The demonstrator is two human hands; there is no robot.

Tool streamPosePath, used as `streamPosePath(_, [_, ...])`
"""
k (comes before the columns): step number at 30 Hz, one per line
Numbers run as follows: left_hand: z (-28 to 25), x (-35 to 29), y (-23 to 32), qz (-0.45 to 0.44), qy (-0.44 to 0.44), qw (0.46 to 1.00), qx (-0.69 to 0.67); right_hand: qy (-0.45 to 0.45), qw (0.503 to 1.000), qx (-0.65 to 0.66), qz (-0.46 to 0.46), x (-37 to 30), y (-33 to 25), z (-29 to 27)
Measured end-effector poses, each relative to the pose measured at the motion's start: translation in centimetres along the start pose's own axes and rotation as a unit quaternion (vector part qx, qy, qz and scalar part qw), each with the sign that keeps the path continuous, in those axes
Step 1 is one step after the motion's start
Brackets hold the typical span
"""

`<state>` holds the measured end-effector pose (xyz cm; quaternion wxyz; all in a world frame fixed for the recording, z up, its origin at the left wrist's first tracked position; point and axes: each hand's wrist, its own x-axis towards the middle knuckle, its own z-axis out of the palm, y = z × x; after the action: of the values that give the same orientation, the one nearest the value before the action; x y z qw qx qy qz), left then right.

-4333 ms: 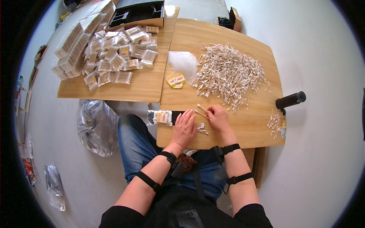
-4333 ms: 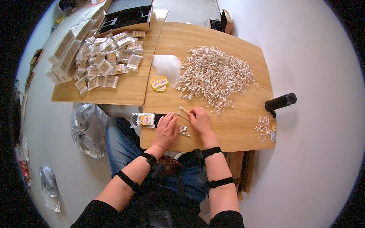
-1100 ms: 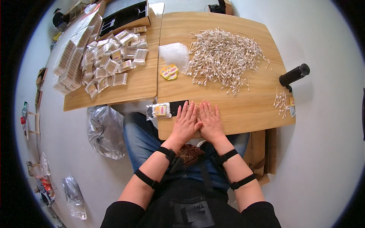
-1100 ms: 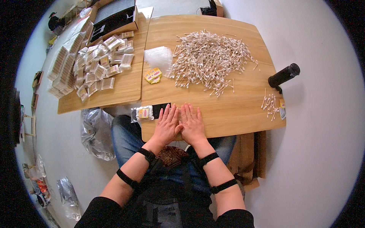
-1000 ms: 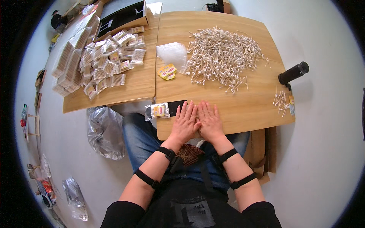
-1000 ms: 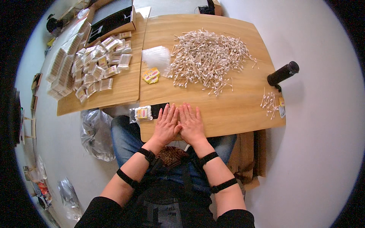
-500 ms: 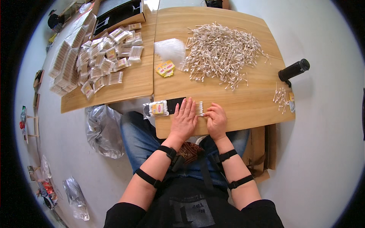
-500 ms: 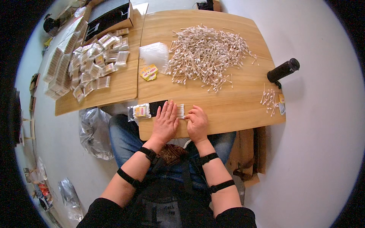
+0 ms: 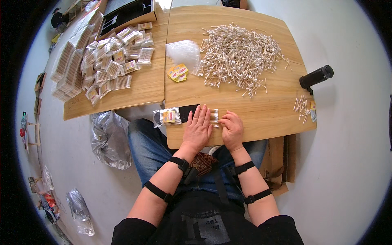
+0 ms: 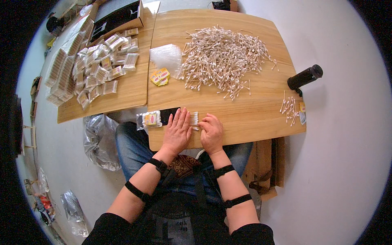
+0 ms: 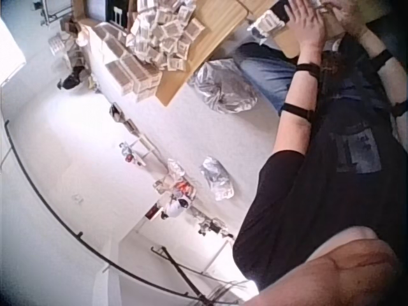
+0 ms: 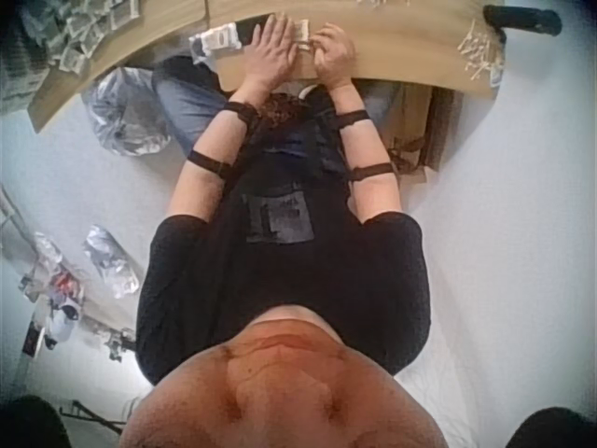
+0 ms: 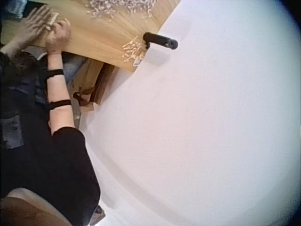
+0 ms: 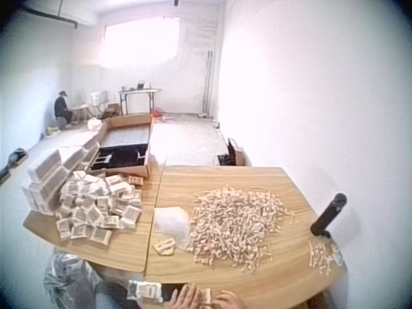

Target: Organizing and packaging cotton swabs into plastic bags.

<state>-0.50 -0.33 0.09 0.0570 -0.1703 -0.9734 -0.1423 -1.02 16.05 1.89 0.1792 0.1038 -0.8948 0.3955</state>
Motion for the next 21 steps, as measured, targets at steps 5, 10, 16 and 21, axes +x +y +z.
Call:
streamPosePath(5, [-0.24,0.13,0.10,-0.001,-0.010,1.000,0.012,-0.010,1.000,-0.007,-0.003,-0.02,0.11,-0.04])
streamPosePath(10, [-0.07,0.05,0.04,0.000,-0.009,1.000,0.003,-0.002,1.000,-0.013,0.005,0.06,-0.01,0.11])
streamPosePath(16, [-0.13,0.05,0.06,-0.003,-0.006,1.000,-0.001,-0.010,1.000,-0.020,-0.006,0.14,0.00,0.06])
streamPosePath(21, [-0.10,0.18,0.09,-0.006,-0.008,1.000,-0.006,-0.017,1.000,-0.022,-0.012,0.33,0.08,-0.04])
